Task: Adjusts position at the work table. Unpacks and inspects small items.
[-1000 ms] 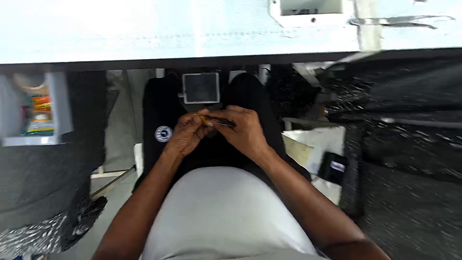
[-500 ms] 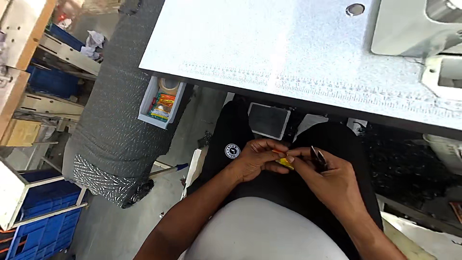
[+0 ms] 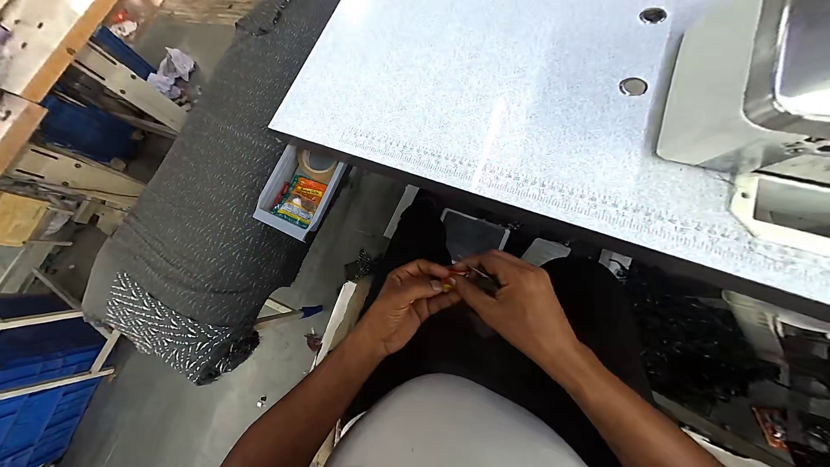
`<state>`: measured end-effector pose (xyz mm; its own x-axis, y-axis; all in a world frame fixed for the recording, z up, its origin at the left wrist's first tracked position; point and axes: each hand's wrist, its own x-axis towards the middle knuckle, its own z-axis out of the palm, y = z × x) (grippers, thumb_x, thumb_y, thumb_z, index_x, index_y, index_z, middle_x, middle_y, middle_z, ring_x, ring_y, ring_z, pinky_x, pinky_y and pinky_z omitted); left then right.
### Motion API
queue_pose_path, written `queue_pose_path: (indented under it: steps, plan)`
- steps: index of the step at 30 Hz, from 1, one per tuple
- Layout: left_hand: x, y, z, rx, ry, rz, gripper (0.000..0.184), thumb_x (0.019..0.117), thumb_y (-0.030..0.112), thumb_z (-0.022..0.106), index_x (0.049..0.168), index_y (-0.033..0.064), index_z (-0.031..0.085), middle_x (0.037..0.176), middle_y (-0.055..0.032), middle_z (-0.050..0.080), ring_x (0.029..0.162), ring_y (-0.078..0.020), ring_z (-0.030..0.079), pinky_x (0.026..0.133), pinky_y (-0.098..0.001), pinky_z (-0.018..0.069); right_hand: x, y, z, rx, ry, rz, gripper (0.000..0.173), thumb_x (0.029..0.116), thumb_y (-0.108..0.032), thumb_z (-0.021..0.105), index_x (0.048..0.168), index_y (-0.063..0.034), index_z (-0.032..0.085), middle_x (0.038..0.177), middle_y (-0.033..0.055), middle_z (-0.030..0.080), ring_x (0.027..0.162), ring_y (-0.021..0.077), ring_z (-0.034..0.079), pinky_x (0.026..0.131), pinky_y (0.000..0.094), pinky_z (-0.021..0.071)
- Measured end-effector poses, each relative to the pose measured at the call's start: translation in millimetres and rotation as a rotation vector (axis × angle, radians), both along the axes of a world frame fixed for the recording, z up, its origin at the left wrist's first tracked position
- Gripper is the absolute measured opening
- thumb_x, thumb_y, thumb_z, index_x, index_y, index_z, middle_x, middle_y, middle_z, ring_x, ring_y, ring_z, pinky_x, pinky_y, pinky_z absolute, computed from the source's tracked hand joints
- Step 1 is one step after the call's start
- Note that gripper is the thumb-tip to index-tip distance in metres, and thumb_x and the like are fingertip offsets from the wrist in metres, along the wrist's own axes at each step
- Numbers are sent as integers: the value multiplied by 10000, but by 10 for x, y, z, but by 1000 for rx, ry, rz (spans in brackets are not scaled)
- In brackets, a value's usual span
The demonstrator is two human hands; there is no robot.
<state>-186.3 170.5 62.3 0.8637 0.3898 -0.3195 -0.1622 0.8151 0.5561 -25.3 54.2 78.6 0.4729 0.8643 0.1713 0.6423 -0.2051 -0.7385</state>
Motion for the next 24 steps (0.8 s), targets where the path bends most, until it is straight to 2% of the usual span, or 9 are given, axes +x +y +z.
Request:
queue_pose_path:
  steps: [3, 6, 8, 10, 12, 14, 17, 20, 24]
  plan:
    - [-90, 148, 47, 43, 30, 180, 151, 945, 26, 675, 1065, 105, 723, 1053, -105, 720, 929, -192, 716, 889, -369, 598, -76, 353, 140, 119, -198, 134, 108, 894, -221, 709, 956, -138, 743, 876, -4, 676, 694, 130, 650, 555, 335, 552]
    - [-216, 321, 91, 44, 98, 388, 202, 985, 41, 615, 1152, 96, 713, 1084, -104, 728, 936, -174, 719, 862, -328, 602, -125, 864, 304, 293, -533, 303, 99, 936, -133, 652, 967, -70, 721, 854, 94, 682, 628, 240, 655, 478, 377, 507]
    - [-356, 396, 125, 15, 138, 484, 203, 1010, -8, 546, 1134, 52, 694, 1077, -142, 730, 932, -209, 734, 874, -352, 612, -195, 1305, 401, 357, -705, 365, 134, 986, -115, 602, 995, -59, 724, 828, 100, 682, 612, 258, 639, 486, 384, 480]
    - [-542, 420, 116, -1, 155, 489, 189, 1021, -5, 533, 1121, 39, 688, 1061, -165, 734, 937, -228, 749, 864, -349, 623, -277, 1776, 448, 351, -785, 410, 112, 943, -39, 602, 950, -43, 713, 794, 112, 674, 608, 275, 647, 478, 395, 484]
    - [-730, 368, 72, -22, 152, 474, 166, 1018, 8, 539, 1113, 23, 675, 1062, -185, 729, 939, -239, 748, 843, -344, 626, -383, 2182, 464, 215, -801, 462, 96, 925, -10, 613, 943, -21, 707, 810, 138, 675, 646, 304, 664, 501, 422, 495]
    - [-874, 273, 24, -58, 140, 475, 145, 1011, 22, 571, 1110, 24, 678, 1091, -183, 728, 952, -235, 747, 831, -338, 630, -489, 2483, 514, -20, -796, 515, 128, 943, 31, 593, 1012, 17, 699, 894, 177, 683, 724, 345, 681, 553, 465, 509]
    - [-1038, 127, -92, -153, 85, 509, 147, 975, 33, 652, 1115, 30, 699, 1120, -184, 727, 949, -228, 751, 805, -323, 634, -640, 2754, 612, -263, -757, 533, 145, 969, 57, 546, 1011, 43, 685, 918, 204, 669, 775, 372, 681, 573, 488, 506]
    - [-1088, 28, -206, -235, 34, 527, 160, 963, 27, 668, 1118, 30, 708, 1131, -185, 726, 940, -219, 752, 793, -310, 633, -807, 2863, 721, -430, -679, 494, 136, 965, 58, 551, 933, 46, 683, 871, 213, 665, 814, 387, 684, 594, 500, 515]
    - [-1054, 63, -195, -246, -22, 463, 181, 957, 32, 681, 1136, 34, 707, 1143, -192, 720, 946, -225, 749, 789, -311, 631, -1043, 3032, 726, -716, -592, 349, 163, 998, 39, 511, 1043, 105, 654, 987, 261, 645, 931, 407, 672, 689, 507, 534]
